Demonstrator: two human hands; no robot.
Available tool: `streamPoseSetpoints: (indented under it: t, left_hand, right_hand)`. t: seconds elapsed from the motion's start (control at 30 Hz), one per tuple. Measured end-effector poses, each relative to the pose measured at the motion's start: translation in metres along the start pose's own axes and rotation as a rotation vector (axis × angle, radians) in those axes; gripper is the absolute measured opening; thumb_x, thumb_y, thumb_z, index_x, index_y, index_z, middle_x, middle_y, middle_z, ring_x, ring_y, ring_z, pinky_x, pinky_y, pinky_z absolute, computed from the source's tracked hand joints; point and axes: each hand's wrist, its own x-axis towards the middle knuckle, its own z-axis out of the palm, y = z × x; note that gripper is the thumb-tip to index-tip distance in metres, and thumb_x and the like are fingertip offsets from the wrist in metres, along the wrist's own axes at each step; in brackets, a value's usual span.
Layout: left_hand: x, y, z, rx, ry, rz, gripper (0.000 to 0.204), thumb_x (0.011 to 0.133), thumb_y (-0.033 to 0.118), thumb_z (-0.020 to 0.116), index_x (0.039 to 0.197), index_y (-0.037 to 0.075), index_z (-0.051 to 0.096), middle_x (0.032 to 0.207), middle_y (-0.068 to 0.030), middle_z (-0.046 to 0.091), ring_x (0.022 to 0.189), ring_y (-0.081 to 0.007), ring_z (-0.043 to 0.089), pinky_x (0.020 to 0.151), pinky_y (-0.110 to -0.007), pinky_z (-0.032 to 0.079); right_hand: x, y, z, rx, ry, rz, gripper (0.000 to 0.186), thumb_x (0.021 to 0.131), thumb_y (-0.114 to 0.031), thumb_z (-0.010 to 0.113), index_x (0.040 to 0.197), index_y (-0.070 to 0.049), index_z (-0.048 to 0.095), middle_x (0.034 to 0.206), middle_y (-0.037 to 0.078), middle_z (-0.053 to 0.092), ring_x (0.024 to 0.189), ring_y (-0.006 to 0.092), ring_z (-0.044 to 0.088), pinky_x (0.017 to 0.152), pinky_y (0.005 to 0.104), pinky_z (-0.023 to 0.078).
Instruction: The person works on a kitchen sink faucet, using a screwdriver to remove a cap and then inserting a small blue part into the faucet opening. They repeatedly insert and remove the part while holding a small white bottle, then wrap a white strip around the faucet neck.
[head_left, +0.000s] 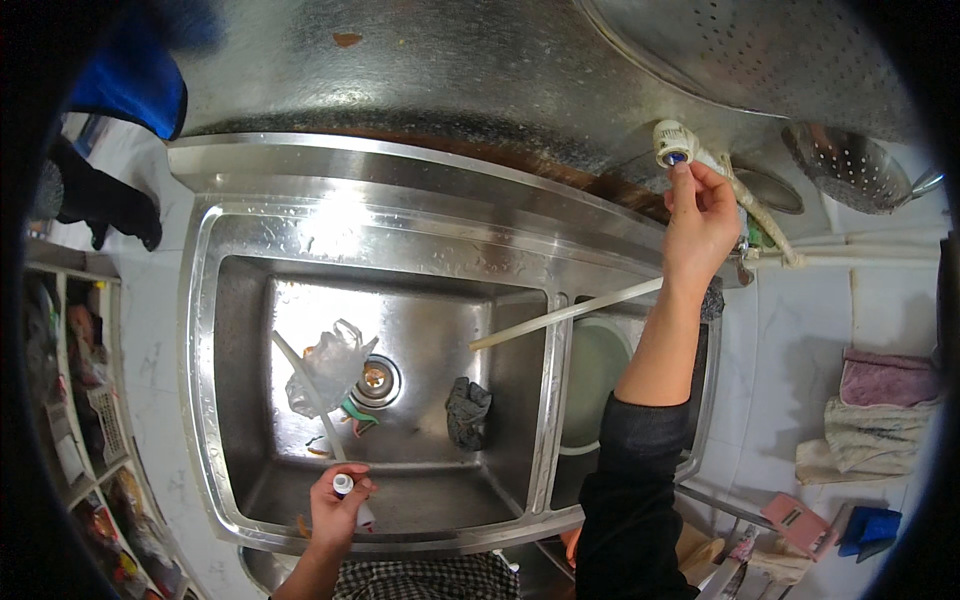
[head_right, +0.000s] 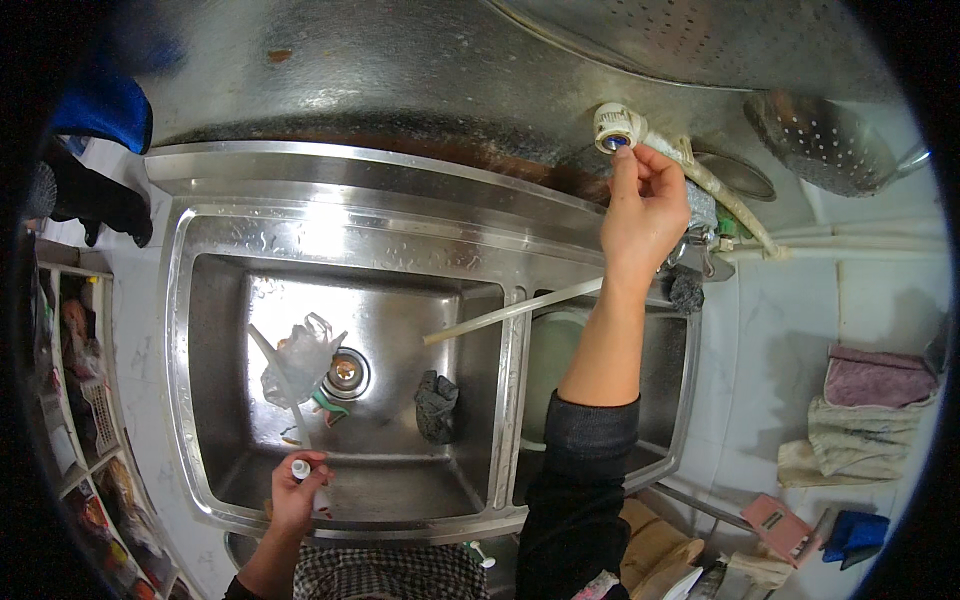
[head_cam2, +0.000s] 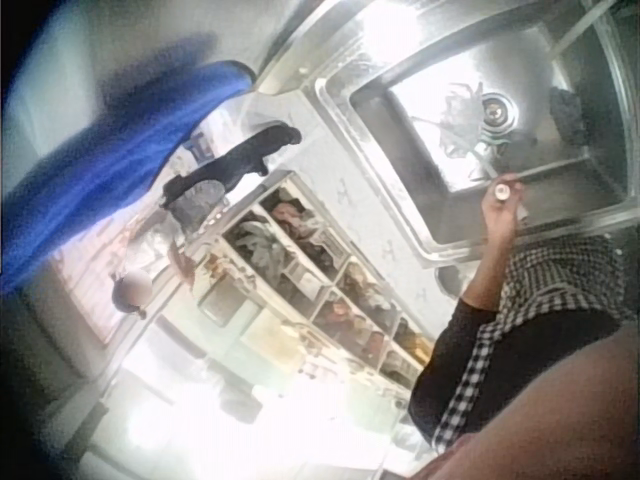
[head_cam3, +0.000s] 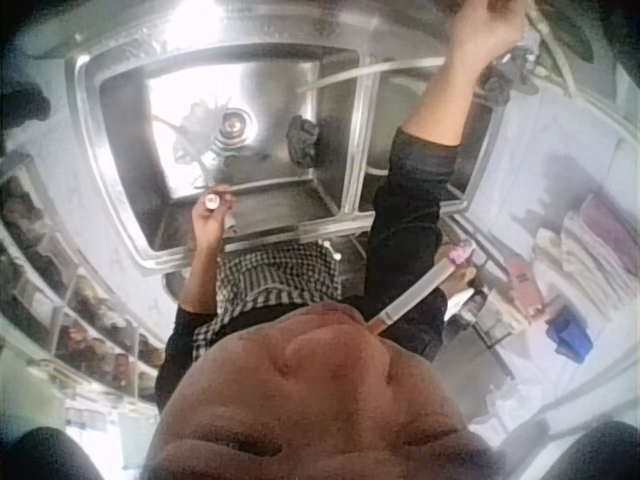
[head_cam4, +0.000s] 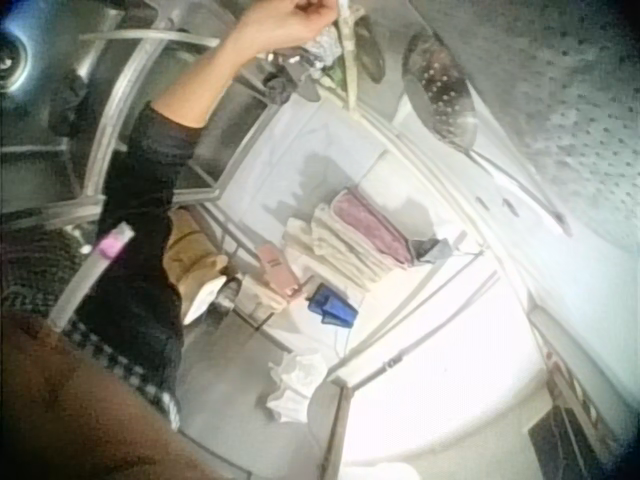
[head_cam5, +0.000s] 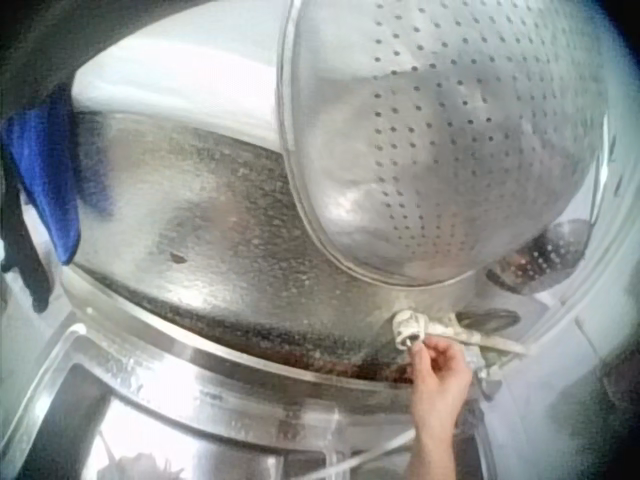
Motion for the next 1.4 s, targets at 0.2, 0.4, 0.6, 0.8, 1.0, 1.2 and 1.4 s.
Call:
streamPoseSetpoints:
  t: [0.2, 0.4, 0.6, 0.8, 1.0, 1.2, 1.4]
  left_hand:
    - [-0.001, 0.000, 0.003, 0.011, 0.010, 0.013, 0.017, 0.089, -0.001, 0.067, 0.105, 0.001, 0.066, 0.086, -0.0048, 0.068, 0.078, -0.0135, 0.065, 0.072, -0.027, 0.051]
    - [-0.001, 0.003, 0.003, -0.012, -0.010, 0.012, 0.017, 0.090, 0.000, 0.067, 0.107, 0.001, 0.066, 0.088, -0.0041, 0.069, 0.080, -0.0126, 0.066, 0.072, -0.027, 0.051]
    - [-0.010, 0.012, 0.000, 0.011, -0.072, 0.035, 0.020, 0.094, 0.005, 0.068, 0.114, 0.003, 0.065, 0.096, -0.0041, 0.070, 0.090, -0.0127, 0.068, 0.078, -0.026, 0.054]
    - [-0.044, 0.044, -0.002, 0.084, -0.120, 0.141, 0.020, 0.095, 0.011, 0.067, 0.114, 0.003, 0.065, 0.086, -0.0004, 0.065, 0.081, -0.0086, 0.063, 0.072, -0.026, 0.050]
    - [-0.069, 0.063, -0.017, -0.092, -0.243, 0.190, 0.019, 0.095, 0.010, 0.066, 0.113, 0.002, 0.065, 0.084, -0.0022, 0.064, 0.075, -0.0096, 0.060, 0.069, -0.027, 0.048]
    - [-0.078, 0.041, -0.049, -0.110, -0.182, 0.076, 0.022, 0.091, 0.008, 0.068, 0.112, 0.002, 0.067, 0.085, -0.0033, 0.068, 0.075, -0.0109, 0.063, 0.069, -0.026, 0.049]
    - [-0.084, 0.033, -0.077, -0.130, -0.224, 0.194, 0.026, 0.098, 0.014, 0.060, 0.121, 0.002, 0.062, 0.105, -0.0057, 0.069, 0.087, -0.0152, 0.065, 0.078, -0.029, 0.051]
  right_hand:
    - [0.008, -0.024, 0.000, -0.487, 0.027, -0.152, 0.029, 0.082, -0.023, 0.078, 0.090, 0.003, 0.069, 0.077, 0.011, 0.071, 0.067, 0.0196, 0.066, 0.067, 0.0343, 0.053]
    - [0.011, -0.026, 0.004, -0.693, 0.035, -0.204, 0.030, 0.081, -0.028, 0.075, 0.087, 0.000, 0.066, 0.081, 0.018, 0.071, 0.073, 0.0338, 0.069, 0.071, 0.0434, 0.053]
    - [0.011, -0.019, 0.001, -0.667, -0.006, -0.134, 0.035, 0.090, -0.033, 0.067, 0.102, 0.000, 0.065, 0.092, 0.019, 0.073, 0.085, 0.0381, 0.069, 0.075, 0.0457, 0.053]
    - [-0.050, -0.015, -0.006, -0.361, -0.088, -0.099, 0.044, 0.095, -0.028, 0.071, 0.128, -0.001, 0.059, 0.095, 0.007, 0.067, 0.084, 0.0176, 0.063, 0.075, 0.0322, 0.051]
    - [-0.219, -0.082, 0.032, -0.046, -0.547, 0.019, 0.026, 0.094, -0.018, 0.068, 0.115, -0.003, 0.067, 0.097, 0.007, 0.067, 0.085, 0.0160, 0.061, 0.074, 0.0305, 0.050]
    - [-0.376, -0.210, 0.074, 0.550, -1.360, 0.431, 0.047, 0.098, -0.020, 0.066, 0.141, -0.006, 0.053, 0.116, 0.010, 0.069, 0.103, 0.0170, 0.066, 0.083, 0.0275, 0.054]
    - [-0.436, -0.303, 0.136, 0.907, -1.355, 0.457, 0.061, 0.107, -0.023, 0.048, 0.160, -0.015, 0.019, 0.149, 0.013, 0.045, 0.126, 0.0204, 0.054, 0.096, 0.0344, 0.050]
